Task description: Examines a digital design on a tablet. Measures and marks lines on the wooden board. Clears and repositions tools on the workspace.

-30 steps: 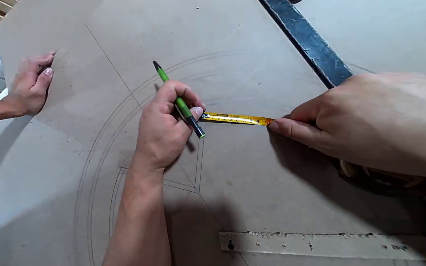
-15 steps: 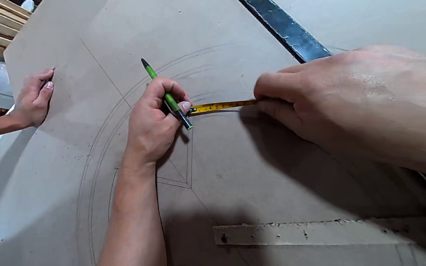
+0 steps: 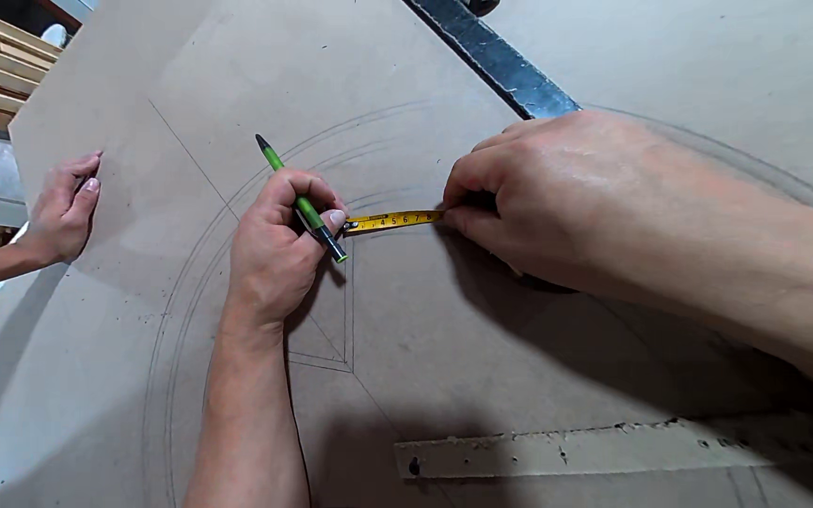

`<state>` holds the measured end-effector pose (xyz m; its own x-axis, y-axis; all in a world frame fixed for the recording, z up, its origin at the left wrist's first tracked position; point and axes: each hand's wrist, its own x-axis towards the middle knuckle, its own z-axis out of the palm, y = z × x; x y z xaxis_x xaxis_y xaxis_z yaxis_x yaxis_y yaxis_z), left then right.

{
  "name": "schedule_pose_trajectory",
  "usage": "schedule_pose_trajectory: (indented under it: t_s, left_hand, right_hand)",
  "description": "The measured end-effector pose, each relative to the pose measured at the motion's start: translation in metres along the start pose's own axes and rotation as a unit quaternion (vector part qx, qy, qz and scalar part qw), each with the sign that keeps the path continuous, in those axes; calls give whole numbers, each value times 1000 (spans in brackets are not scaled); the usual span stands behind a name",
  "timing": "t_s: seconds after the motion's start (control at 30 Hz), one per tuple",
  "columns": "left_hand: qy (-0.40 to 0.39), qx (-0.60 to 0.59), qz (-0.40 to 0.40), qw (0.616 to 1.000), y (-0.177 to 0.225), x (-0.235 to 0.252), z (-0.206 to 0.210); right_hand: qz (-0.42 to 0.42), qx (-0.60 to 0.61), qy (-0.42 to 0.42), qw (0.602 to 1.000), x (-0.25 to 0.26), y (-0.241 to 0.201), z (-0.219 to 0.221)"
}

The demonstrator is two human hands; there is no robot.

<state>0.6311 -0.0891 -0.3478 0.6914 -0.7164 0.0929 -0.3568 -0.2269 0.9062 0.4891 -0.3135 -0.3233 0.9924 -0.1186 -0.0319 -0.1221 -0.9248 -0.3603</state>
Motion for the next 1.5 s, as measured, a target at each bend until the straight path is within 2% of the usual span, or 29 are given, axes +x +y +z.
schedule_pose_trajectory:
  t_s: [0.23,0.57,0.83,1.0,1.5]
  left_hand:
    - [3,2,-2,1000,1,0,0]
    - [7,10,-8,1000,0,0,0]
    - [29,3,12,1000,-5,4,1]
    - [34,-9,10,999,-5,4,0]
    - [28,-6,22,999,-5,5,0]
  right_hand:
    - [29,-2,-19,999,0,-6,-1]
    - [7,2,-1,1000,-3,-3,1]
    - [40,20,-19,999,-5,-7,-1]
    - [7,-6,39,999,-5,-5,5]
    - [14,-7,26,1000,-4,-7,2]
